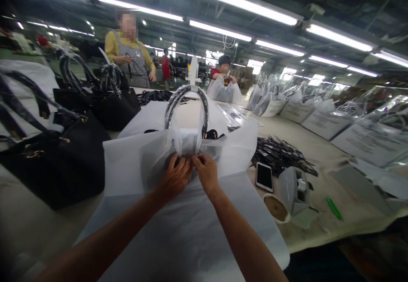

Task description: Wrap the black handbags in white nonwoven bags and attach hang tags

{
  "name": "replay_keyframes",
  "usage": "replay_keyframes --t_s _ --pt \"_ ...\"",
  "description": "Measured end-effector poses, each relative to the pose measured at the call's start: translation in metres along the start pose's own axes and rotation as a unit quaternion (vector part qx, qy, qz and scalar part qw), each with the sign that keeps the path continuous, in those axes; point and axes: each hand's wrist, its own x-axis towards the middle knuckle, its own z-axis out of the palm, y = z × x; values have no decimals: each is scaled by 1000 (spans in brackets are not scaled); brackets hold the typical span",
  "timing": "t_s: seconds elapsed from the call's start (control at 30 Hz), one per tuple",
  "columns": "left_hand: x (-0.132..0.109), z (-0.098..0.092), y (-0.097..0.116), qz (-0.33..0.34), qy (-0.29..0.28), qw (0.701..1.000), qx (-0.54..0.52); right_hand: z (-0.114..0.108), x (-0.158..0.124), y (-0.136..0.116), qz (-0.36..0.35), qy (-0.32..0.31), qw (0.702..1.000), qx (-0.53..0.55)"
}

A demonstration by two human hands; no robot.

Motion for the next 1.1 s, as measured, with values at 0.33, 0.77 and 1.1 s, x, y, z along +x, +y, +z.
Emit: replay_keyframes --t_s 0.33,0.77,1.1 --pt "-5 1 -16 24 70 996 -49 9 26 20 90 14 988 -125" --pt "-7 9 -17 25 9 1000 -1 -11 7 62 111 -62 975 -180" --pt "-26 27 35 18 70 994 -77 -136 3 113 137 62 943 -299"
